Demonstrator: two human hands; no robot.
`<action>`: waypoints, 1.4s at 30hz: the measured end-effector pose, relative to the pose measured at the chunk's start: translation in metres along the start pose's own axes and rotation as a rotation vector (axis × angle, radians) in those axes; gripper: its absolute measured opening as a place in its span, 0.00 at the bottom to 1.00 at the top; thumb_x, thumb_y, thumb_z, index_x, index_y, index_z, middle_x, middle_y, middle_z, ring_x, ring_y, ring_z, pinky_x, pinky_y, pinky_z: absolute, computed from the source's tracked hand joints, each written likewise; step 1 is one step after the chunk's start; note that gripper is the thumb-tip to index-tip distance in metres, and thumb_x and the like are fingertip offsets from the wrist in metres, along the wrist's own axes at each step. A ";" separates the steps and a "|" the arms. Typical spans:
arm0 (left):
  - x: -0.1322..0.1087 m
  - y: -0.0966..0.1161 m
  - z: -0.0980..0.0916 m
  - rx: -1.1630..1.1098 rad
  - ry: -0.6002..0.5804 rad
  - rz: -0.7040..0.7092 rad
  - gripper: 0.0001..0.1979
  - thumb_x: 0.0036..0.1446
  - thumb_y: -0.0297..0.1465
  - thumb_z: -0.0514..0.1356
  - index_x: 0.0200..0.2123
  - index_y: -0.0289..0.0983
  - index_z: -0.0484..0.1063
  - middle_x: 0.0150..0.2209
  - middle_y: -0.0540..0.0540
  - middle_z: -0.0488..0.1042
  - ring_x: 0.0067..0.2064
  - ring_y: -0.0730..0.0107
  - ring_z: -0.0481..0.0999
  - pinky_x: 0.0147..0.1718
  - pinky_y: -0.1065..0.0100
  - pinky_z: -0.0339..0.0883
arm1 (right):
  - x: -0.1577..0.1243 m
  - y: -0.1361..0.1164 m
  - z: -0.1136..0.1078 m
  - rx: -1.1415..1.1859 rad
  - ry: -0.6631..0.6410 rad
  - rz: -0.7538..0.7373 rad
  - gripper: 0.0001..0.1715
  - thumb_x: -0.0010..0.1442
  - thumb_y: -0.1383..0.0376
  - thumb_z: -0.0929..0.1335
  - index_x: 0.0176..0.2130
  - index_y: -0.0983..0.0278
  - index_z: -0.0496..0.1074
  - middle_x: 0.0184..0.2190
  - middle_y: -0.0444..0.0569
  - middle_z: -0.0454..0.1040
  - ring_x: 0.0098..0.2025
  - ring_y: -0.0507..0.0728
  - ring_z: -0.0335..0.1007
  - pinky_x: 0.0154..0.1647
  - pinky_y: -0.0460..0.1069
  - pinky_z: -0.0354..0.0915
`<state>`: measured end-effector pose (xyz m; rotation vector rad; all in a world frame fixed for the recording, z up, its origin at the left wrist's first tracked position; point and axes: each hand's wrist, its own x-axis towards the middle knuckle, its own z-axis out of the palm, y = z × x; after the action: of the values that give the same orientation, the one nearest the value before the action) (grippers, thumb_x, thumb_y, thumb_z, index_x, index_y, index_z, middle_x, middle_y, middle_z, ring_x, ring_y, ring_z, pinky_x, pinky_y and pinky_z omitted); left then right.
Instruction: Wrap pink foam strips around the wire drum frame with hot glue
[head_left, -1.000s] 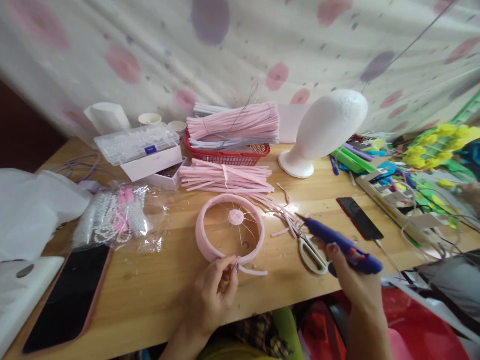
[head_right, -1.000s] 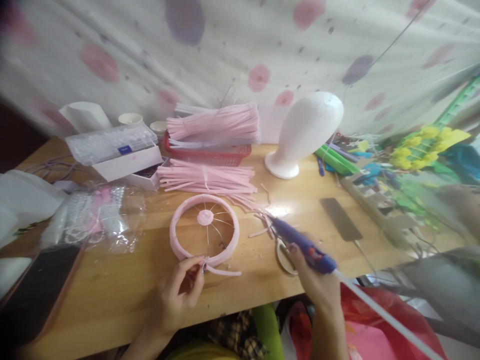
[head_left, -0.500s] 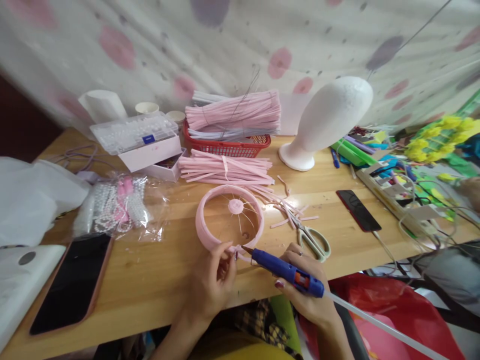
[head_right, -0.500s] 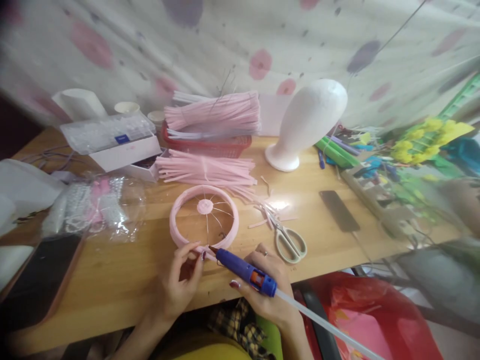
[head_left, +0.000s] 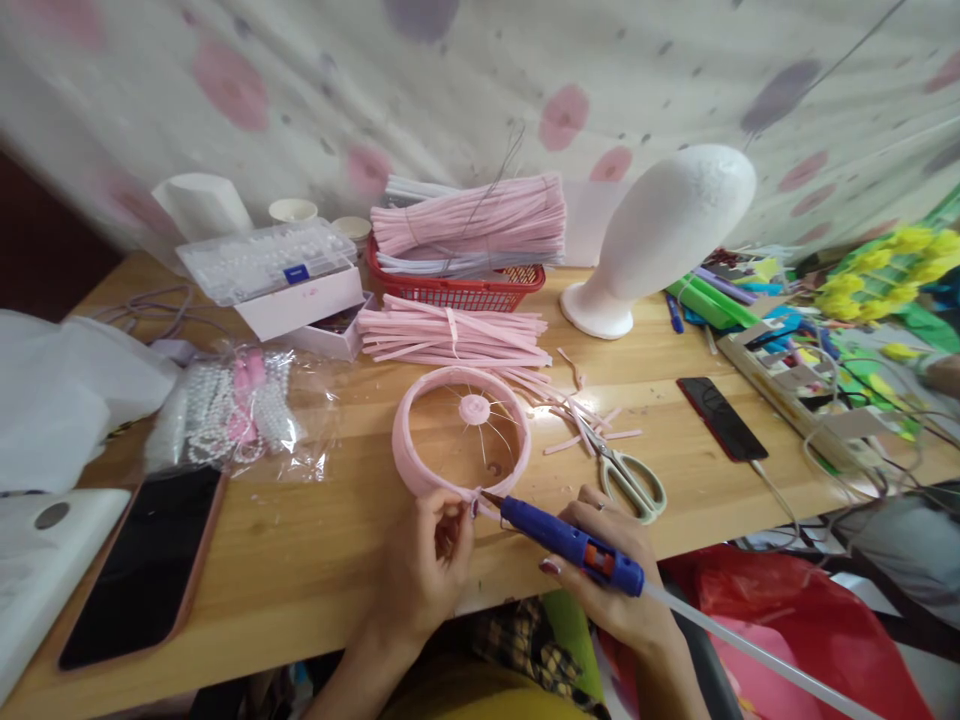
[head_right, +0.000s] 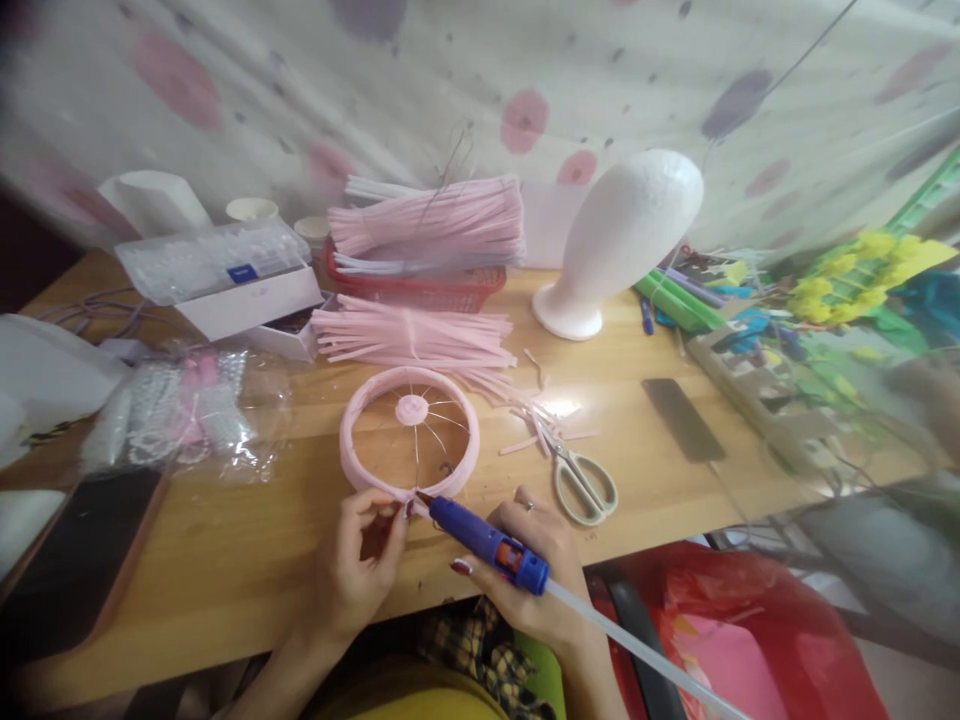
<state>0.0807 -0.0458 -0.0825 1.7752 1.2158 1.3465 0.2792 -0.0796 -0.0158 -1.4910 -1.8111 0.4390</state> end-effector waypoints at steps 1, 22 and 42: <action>0.000 0.000 0.000 -0.003 -0.009 -0.003 0.05 0.67 0.30 0.59 0.45 0.38 0.69 0.30 0.50 0.78 0.28 0.76 0.80 0.27 0.78 0.72 | 0.000 0.000 0.000 0.002 -0.001 0.001 0.26 0.62 0.45 0.70 0.25 0.61 0.68 0.20 0.43 0.64 0.23 0.53 0.62 0.23 0.48 0.56; -0.001 -0.008 0.000 0.053 -0.025 0.009 0.04 0.65 0.29 0.59 0.43 0.38 0.69 0.28 0.50 0.78 0.28 0.74 0.81 0.27 0.77 0.73 | -0.001 -0.002 -0.001 -0.021 -0.002 0.014 0.22 0.61 0.49 0.71 0.26 0.61 0.69 0.20 0.42 0.65 0.23 0.53 0.62 0.23 0.48 0.56; -0.001 -0.007 0.001 0.040 -0.031 -0.013 0.04 0.67 0.32 0.58 0.42 0.38 0.69 0.26 0.52 0.77 0.23 0.76 0.76 0.23 0.78 0.69 | 0.003 -0.006 0.001 -0.020 0.044 -0.008 0.16 0.58 0.54 0.73 0.26 0.61 0.71 0.22 0.43 0.65 0.23 0.53 0.62 0.24 0.49 0.57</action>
<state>0.0793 -0.0441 -0.0896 1.8057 1.2438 1.2913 0.2744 -0.0781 -0.0116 -1.4950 -1.7915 0.3829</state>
